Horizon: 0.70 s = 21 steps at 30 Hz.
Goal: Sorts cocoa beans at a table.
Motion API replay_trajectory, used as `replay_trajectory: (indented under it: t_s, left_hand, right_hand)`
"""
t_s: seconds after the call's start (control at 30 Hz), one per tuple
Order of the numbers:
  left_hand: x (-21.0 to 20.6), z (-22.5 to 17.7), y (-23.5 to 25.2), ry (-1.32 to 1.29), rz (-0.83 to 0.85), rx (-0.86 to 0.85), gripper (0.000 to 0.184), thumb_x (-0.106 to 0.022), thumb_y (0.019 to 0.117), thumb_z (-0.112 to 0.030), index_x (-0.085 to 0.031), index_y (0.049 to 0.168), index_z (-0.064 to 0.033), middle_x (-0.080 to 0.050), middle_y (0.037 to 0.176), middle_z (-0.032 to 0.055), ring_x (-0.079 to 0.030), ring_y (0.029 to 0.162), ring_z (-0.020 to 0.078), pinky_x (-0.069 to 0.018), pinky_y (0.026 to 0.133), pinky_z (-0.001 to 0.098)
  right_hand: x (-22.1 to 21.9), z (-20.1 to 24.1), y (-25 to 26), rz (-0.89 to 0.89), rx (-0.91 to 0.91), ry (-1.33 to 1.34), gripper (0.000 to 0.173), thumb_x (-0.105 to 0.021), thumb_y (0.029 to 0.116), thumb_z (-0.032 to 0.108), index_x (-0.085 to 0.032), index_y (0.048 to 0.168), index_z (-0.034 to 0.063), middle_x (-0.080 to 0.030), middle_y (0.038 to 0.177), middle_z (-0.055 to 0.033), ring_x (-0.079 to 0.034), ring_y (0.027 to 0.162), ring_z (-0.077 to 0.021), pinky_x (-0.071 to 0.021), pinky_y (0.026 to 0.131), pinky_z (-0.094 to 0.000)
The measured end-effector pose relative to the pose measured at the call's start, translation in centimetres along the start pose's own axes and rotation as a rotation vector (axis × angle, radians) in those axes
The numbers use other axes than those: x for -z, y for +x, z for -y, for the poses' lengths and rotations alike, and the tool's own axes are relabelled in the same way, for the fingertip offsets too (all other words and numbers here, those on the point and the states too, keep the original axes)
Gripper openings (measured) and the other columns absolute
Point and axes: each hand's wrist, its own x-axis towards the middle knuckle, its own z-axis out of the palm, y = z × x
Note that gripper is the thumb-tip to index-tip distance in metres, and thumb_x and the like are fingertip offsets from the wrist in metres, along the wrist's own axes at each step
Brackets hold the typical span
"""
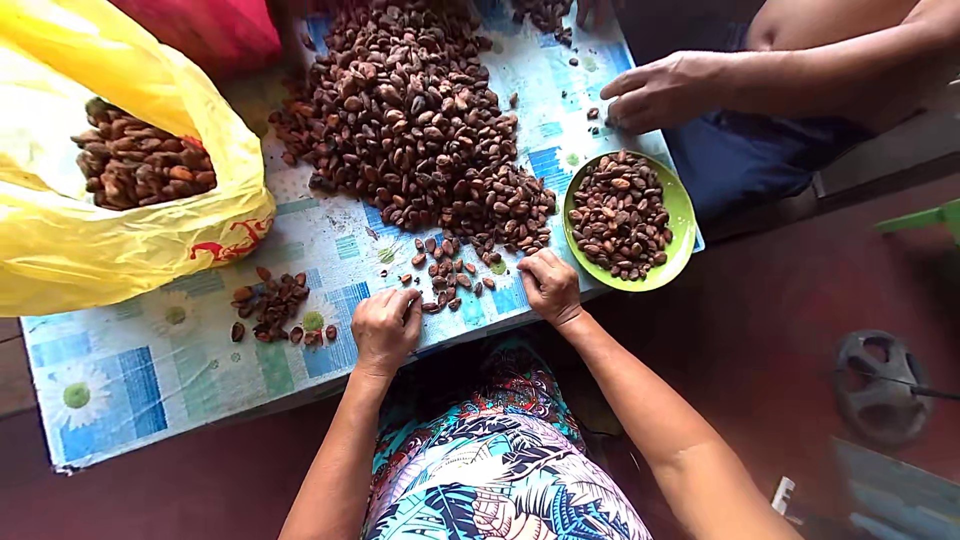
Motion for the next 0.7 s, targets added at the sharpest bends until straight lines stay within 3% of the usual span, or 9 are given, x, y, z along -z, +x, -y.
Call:
replay_trajectory:
  t_s: [0.7]
  left_hand:
    - [0.05, -0.27, -0.1, -0.011, 0.008, 0.009, 0.019, -0.061, 0.0955, -0.01, -0.075, 0.1, 0.002, -0.072, 0.09, 0.0217, -0.071, 0.084, 0.041, -0.0527, 0.076, 0.0573]
  right_hand:
    - [-0.21, -0.02, -0.06, -0.014, 0.007, -0.015, 0.017, -0.06, 0.0885, 0.004, -0.076, 0.091, 0.0016, -0.071, 0.088, -0.0159, -0.071, 0.078, -0.0301, -0.0571, 0.064, -0.0423]
